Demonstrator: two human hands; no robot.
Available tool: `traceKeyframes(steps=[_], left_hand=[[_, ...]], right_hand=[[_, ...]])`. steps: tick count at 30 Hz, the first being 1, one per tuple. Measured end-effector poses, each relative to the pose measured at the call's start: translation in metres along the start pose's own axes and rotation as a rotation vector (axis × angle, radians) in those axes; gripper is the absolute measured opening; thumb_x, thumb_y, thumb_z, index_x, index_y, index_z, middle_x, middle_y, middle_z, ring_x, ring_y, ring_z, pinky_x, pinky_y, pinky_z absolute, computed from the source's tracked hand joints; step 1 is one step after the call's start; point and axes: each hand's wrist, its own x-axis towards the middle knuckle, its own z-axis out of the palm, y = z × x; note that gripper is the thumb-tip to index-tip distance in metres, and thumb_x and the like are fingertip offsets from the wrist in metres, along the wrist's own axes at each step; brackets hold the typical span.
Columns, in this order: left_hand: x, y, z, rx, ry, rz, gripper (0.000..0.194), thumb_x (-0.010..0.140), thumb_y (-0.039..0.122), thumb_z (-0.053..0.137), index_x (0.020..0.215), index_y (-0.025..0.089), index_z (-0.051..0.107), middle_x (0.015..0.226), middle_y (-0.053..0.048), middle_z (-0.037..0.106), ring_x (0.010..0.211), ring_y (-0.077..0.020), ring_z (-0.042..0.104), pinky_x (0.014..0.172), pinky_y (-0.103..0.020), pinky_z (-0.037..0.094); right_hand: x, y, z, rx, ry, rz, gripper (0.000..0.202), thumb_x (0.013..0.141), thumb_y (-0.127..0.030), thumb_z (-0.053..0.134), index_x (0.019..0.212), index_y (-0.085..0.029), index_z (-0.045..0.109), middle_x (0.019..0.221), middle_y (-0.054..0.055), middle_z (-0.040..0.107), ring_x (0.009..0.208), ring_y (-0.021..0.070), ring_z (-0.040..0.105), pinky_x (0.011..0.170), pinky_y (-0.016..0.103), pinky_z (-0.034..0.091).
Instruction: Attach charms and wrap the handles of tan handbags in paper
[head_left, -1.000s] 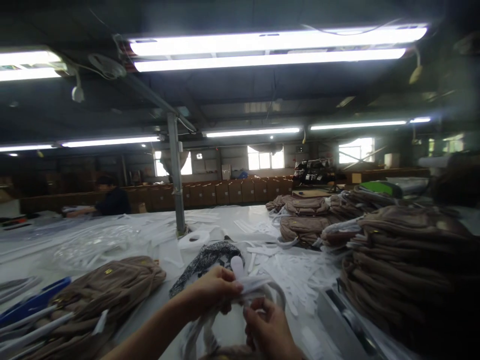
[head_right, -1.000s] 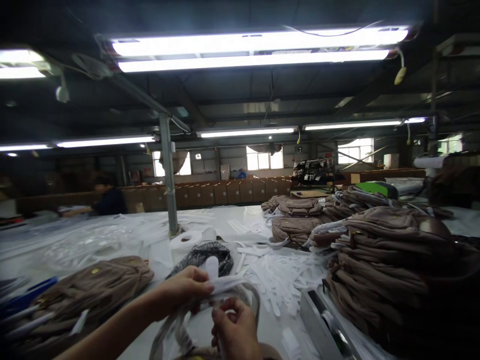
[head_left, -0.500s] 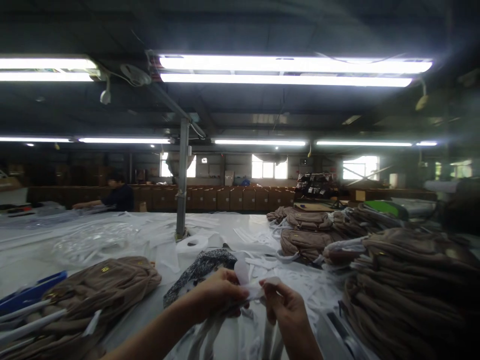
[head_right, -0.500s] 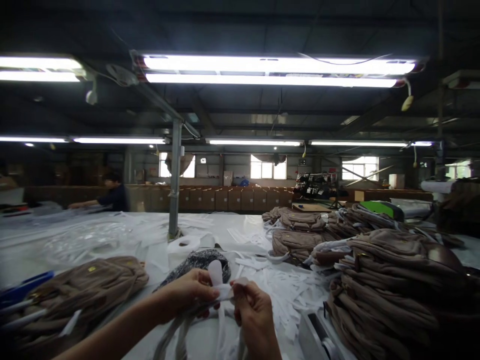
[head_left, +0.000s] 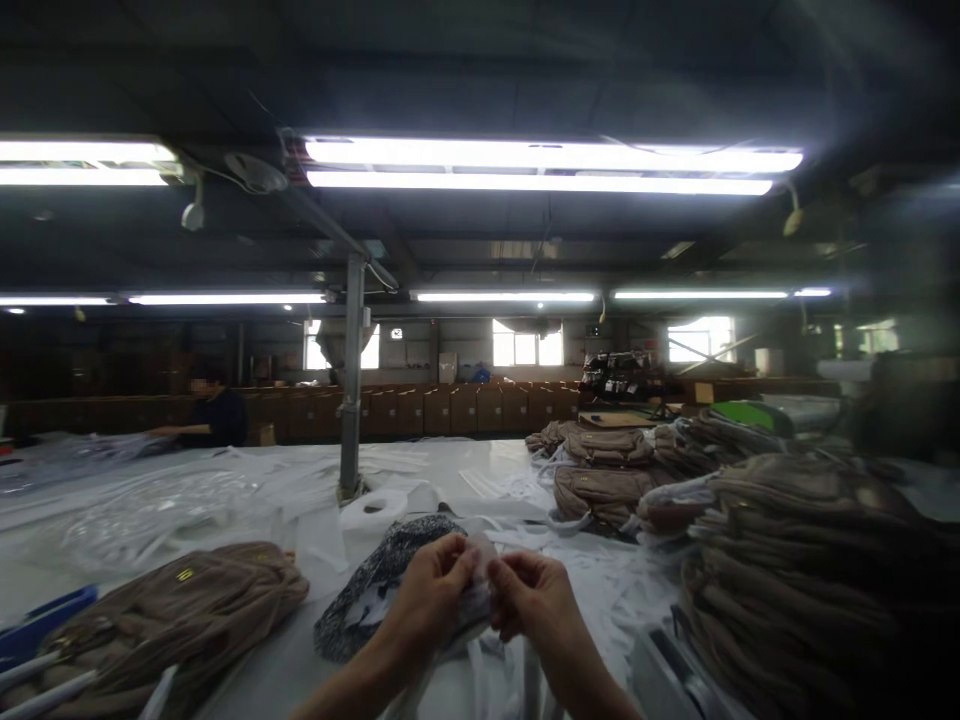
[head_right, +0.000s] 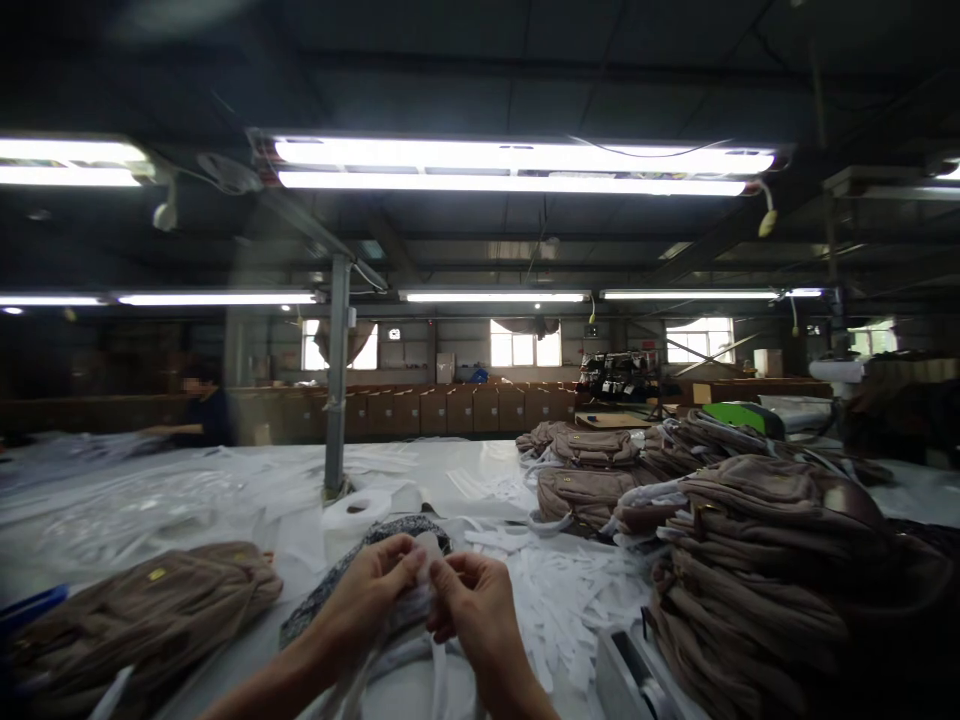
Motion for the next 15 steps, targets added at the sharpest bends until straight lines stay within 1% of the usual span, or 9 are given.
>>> traceKeyframes(steps=[2, 5, 8, 12, 15], left_hand=[[-0.001, -0.002, 0.0, -0.001, 0.01, 0.02, 0.03, 0.076, 0.044, 0.058, 0.071, 0.015, 0.056, 0.058, 0.002, 0.055, 0.054, -0.012, 0.049, 0.053, -0.023, 0.037], [-0.003, -0.001, 0.004, 0.007, 0.025, 0.048, 0.026, 0.079, 0.041, 0.056, 0.076, 0.016, 0.055, 0.062, 0.001, 0.059, 0.057, -0.0131, 0.053, 0.055, -0.023, 0.039], [-0.007, 0.003, 0.007, 0.001, 0.047, 0.04, 0.024, 0.08, 0.041, 0.053, 0.078, 0.017, 0.052, 0.057, 0.001, 0.06, 0.052, -0.0132, 0.054, 0.051, -0.022, 0.038], [-0.012, 0.005, 0.01, 0.005, 0.018, 0.047, 0.023, 0.083, 0.042, 0.049, 0.081, 0.019, 0.05, 0.054, 0.002, 0.06, 0.049, -0.0144, 0.055, 0.048, -0.022, 0.039], [-0.016, 0.001, 0.013, 0.053, 0.042, 0.078, 0.023, 0.083, 0.041, 0.049, 0.08, 0.019, 0.05, 0.053, 0.002, 0.057, 0.048, -0.0138, 0.053, 0.047, -0.022, 0.037]], right_hand=[[0.001, 0.001, 0.002, -0.029, -0.006, 0.011, 0.053, 0.058, -0.06, 0.072, 0.07, -0.009, 0.064, 0.047, -0.001, 0.057, 0.036, 0.0088, 0.053, 0.03, 0.015, 0.038], [0.0, -0.002, 0.007, -0.062, 0.03, 0.033, 0.057, 0.053, -0.064, 0.071, 0.065, -0.009, 0.064, 0.041, -0.001, 0.055, 0.032, 0.0088, 0.05, 0.028, 0.016, 0.036], [-0.002, -0.005, 0.011, -0.082, 0.071, 0.048, 0.058, 0.05, -0.066, 0.071, 0.06, -0.01, 0.062, 0.036, -0.001, 0.053, 0.028, 0.0084, 0.046, 0.027, 0.017, 0.032], [-0.004, -0.005, 0.012, -0.109, 0.11, 0.046, 0.052, 0.054, -0.063, 0.069, 0.054, -0.013, 0.057, 0.033, -0.002, 0.05, 0.026, 0.0074, 0.042, 0.025, 0.017, 0.027], [-0.003, 0.0, 0.013, -0.138, 0.138, 0.062, 0.045, 0.058, -0.057, 0.069, 0.051, -0.015, 0.055, 0.03, -0.004, 0.046, 0.024, 0.0073, 0.04, 0.025, 0.017, 0.023]])
